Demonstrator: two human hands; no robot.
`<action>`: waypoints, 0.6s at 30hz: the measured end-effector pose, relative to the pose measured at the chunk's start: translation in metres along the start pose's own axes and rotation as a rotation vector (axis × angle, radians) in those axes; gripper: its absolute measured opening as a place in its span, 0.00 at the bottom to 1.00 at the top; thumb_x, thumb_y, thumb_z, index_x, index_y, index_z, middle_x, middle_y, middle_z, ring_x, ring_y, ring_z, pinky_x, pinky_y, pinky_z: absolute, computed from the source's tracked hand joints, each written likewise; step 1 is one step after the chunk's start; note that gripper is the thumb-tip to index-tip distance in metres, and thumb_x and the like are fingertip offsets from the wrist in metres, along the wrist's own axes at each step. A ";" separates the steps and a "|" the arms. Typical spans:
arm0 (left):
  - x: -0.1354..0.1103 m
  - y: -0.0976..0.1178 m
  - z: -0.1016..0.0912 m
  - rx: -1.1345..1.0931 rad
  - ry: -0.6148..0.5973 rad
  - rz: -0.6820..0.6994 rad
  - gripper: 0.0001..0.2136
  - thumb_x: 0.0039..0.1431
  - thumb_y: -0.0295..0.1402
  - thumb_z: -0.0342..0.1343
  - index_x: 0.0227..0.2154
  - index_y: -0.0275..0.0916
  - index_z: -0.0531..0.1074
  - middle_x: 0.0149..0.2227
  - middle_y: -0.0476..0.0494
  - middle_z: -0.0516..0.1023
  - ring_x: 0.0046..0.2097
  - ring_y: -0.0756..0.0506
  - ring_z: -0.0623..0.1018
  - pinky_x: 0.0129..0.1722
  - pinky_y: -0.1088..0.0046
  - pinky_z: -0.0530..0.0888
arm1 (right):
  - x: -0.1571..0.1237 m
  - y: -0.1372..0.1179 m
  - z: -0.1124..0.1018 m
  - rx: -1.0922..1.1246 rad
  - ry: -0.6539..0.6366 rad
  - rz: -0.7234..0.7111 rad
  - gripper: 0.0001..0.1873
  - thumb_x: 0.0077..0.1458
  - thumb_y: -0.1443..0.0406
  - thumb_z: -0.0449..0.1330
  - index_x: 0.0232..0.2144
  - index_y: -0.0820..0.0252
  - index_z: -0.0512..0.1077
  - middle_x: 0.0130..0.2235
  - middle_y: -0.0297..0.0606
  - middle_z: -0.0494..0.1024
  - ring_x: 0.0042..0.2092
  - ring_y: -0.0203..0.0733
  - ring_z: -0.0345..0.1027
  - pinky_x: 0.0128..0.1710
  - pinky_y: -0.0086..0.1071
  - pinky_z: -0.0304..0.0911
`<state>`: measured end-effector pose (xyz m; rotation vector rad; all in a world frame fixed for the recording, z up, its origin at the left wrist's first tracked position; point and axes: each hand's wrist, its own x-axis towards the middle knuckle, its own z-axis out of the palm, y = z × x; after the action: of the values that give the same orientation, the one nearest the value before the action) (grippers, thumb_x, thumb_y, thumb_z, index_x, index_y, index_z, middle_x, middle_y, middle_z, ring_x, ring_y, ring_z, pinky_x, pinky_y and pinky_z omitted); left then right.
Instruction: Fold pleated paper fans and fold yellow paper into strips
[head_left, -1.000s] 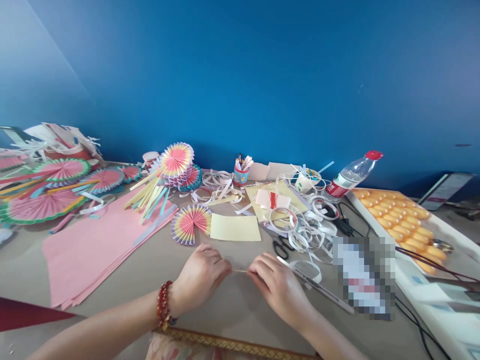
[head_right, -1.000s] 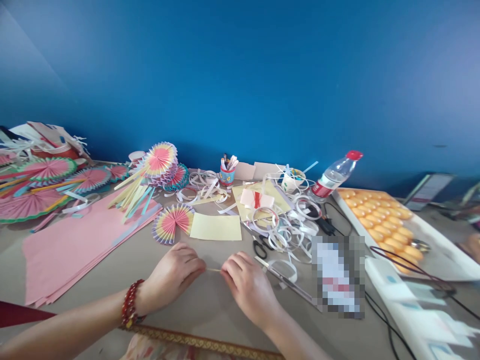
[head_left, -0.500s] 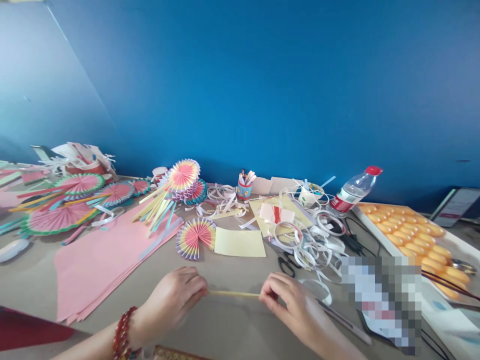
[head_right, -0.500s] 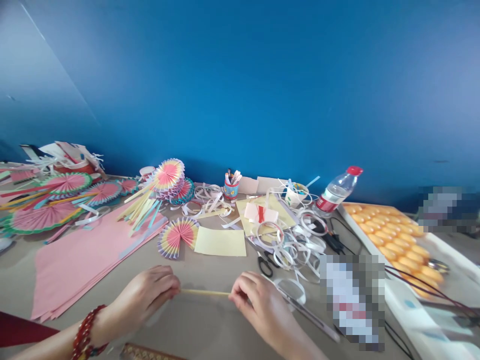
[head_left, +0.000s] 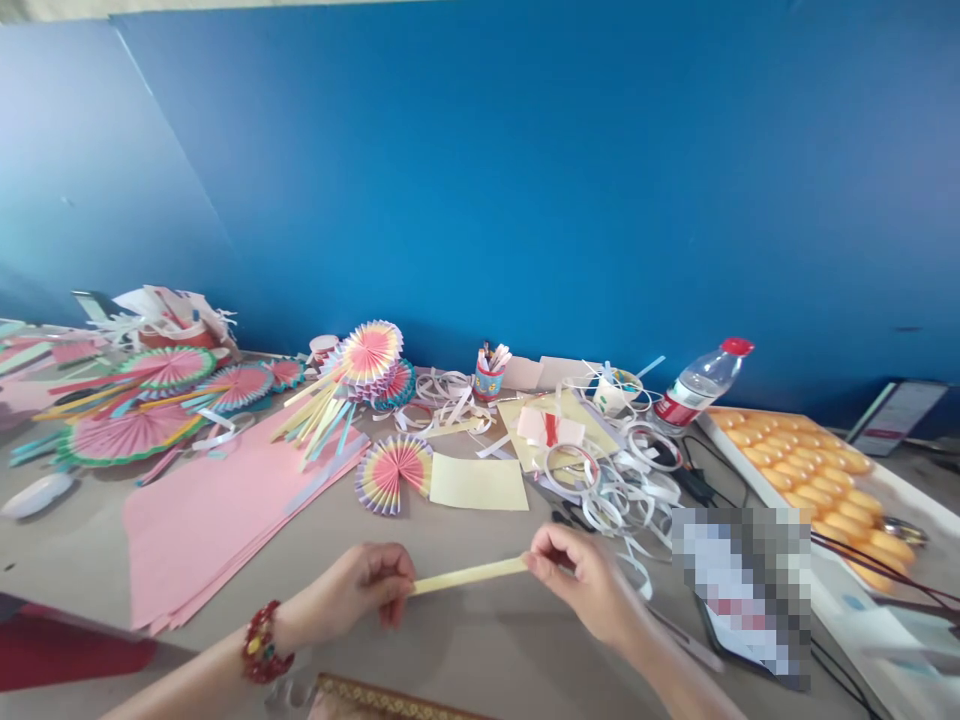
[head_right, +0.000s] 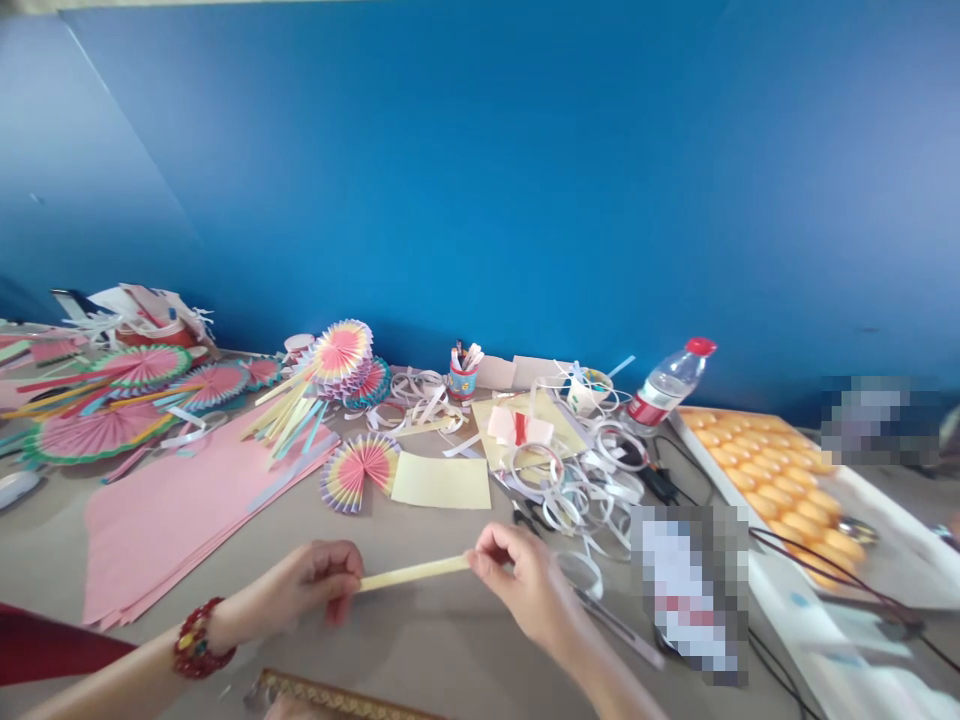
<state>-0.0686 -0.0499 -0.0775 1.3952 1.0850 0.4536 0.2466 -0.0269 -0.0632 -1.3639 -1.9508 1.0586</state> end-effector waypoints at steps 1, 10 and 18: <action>0.001 -0.004 0.001 -0.039 -0.013 -0.017 0.17 0.60 0.49 0.54 0.29 0.38 0.66 0.22 0.50 0.75 0.25 0.51 0.72 0.27 0.77 0.66 | 0.002 0.002 0.001 0.063 -0.023 0.028 0.19 0.61 0.52 0.55 0.25 0.58 0.64 0.25 0.30 0.67 0.28 0.35 0.60 0.28 0.27 0.55; -0.006 -0.023 -0.018 -0.105 0.104 -0.004 0.23 0.59 0.56 0.53 0.30 0.37 0.66 0.17 0.55 0.65 0.19 0.53 0.62 0.21 0.78 0.60 | 0.020 0.012 -0.021 0.323 -0.002 0.144 0.22 0.56 0.48 0.60 0.25 0.59 0.66 0.24 0.29 0.67 0.30 0.36 0.63 0.34 0.29 0.60; 0.009 0.009 -0.007 0.221 0.257 0.192 0.14 0.64 0.43 0.51 0.42 0.39 0.73 0.35 0.44 0.79 0.36 0.46 0.76 0.35 0.73 0.70 | 0.025 0.005 0.010 0.313 -0.203 0.094 0.23 0.57 0.46 0.58 0.25 0.59 0.63 0.25 0.28 0.64 0.29 0.34 0.57 0.32 0.28 0.54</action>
<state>-0.0667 -0.0368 -0.0712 1.6785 1.2414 0.6829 0.2326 -0.0051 -0.0736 -1.2229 -1.7746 1.5268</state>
